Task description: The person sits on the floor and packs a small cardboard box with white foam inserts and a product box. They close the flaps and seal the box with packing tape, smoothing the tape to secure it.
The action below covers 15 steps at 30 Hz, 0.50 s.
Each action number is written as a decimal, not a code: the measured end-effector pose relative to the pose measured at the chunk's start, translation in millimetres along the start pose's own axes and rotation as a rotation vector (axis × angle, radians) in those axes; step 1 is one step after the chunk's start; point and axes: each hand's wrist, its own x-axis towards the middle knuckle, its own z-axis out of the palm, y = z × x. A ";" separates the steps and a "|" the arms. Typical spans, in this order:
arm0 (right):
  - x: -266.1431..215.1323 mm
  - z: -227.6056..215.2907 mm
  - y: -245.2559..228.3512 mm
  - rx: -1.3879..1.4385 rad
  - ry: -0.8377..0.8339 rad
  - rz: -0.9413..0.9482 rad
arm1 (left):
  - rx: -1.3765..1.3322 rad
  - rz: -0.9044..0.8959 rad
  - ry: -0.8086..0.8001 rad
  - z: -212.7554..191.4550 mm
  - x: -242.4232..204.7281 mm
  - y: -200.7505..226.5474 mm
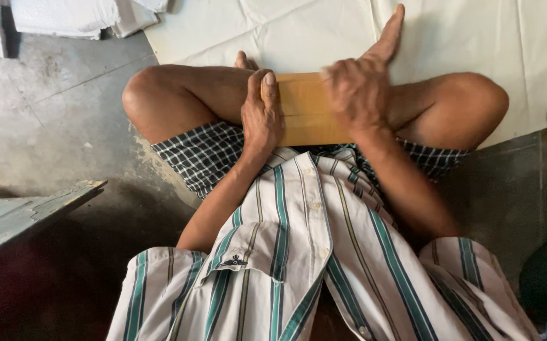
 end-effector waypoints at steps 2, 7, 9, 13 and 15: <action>-3.2 -13.7 27.1 0.024 0.015 0.121 | -0.011 0.048 0.013 1.8 -3.2 6.4; -7.5 -42.6 26.9 -0.191 0.375 -0.103 | 0.021 0.096 0.023 -2.4 -0.8 17.5; -13.3 -29.1 -5.3 -0.038 0.360 -0.344 | 0.019 0.064 0.012 -3.5 -6.3 15.1; -15.4 -7.2 -32.6 0.092 0.343 -0.448 | -0.003 0.092 0.020 -2.5 -4.6 14.4; -17.8 -7.3 -13.8 0.105 0.272 -0.242 | -0.009 0.097 0.020 -3.8 -4.6 11.9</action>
